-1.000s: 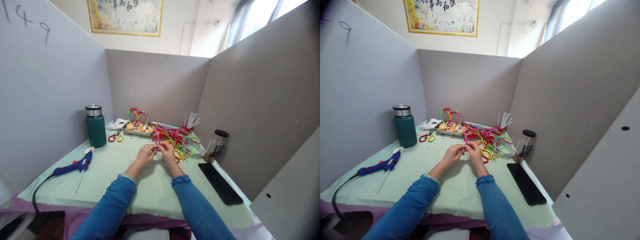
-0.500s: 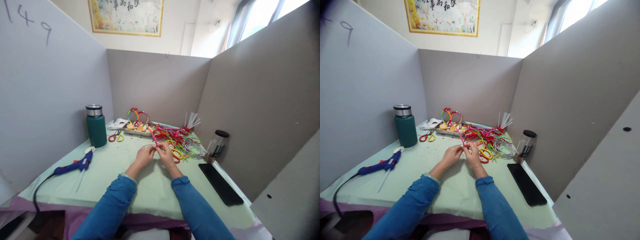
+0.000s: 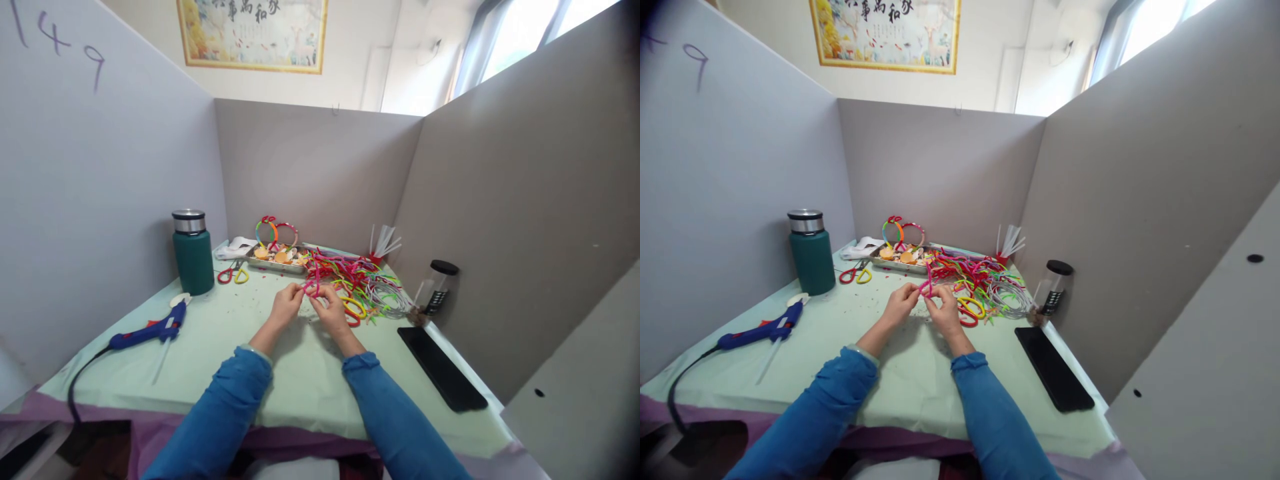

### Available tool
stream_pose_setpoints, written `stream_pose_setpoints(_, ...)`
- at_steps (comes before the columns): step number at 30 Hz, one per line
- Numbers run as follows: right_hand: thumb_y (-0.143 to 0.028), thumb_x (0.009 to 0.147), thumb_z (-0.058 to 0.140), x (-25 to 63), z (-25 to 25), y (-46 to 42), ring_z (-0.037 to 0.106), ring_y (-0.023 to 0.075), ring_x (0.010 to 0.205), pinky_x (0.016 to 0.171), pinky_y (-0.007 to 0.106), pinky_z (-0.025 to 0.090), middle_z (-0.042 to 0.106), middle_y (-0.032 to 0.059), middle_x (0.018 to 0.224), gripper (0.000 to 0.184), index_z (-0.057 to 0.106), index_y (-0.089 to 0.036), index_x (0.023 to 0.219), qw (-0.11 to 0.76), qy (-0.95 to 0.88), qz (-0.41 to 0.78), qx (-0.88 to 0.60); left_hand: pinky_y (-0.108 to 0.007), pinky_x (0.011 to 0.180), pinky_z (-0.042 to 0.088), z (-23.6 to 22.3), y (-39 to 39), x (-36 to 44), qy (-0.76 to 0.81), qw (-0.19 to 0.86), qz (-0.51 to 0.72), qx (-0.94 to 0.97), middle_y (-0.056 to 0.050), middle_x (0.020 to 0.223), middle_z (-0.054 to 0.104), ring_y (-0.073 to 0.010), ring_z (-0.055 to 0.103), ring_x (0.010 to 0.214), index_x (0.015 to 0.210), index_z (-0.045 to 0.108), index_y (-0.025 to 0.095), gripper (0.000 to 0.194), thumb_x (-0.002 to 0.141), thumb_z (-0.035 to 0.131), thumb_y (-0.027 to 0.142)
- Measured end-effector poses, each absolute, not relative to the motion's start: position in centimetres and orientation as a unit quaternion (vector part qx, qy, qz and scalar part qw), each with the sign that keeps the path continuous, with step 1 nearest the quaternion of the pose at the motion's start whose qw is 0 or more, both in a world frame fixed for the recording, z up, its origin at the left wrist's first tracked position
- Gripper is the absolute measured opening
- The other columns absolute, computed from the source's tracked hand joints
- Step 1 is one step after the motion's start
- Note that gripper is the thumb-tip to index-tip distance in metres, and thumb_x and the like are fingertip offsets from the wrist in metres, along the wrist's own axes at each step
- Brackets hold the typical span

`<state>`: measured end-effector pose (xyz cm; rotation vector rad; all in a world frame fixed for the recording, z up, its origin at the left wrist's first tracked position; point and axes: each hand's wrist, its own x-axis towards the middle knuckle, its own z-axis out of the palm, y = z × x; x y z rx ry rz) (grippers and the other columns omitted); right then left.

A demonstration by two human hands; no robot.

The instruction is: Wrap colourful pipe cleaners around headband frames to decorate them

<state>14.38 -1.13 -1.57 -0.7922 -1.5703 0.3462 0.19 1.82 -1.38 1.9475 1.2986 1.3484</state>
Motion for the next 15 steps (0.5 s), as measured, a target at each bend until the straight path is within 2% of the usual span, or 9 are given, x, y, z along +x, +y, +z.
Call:
stream_pose_setpoints(8, -0.025, 0.077, 0.058, 14.4, -2.17, -0.67, 0.053, 0.0178, 0.08, 0.076, 0.03, 0.041, 0.06, 0.0017, 0.078, 0.006, 0.06, -0.02, 0.077, 0.601, -0.695, 0.162, -0.36, -0.021, 0.045, 0.028, -0.65, 1.96, 0.33, 0.398, 0.411, 0.541, 0.616, 0.007, 0.047, 0.041, -0.0072, 0.036, 0.043, 0.073, 0.056, 0.015, 0.031, 0.071, 0.056, 0.047)
stream_pose_setpoints(15, -0.032, 0.078, 0.058, 14.16, -2.53, -0.47, 0.052, 0.0149, 0.07, 0.067, 0.027, 0.041, 0.058, 0.0009, 0.075, 0.014, 0.06, -0.018, 0.08, 0.596, -0.685, 0.227, -0.353, -0.02, 0.047, 0.029, -1.12, 2.26, 0.2, 0.383, 0.391, 0.565, 0.618, 0.005, 0.054, 0.051, -0.0076, 0.042, 0.048, 0.075, 0.056, 0.014, 0.033, 0.069, 0.062, 0.046)
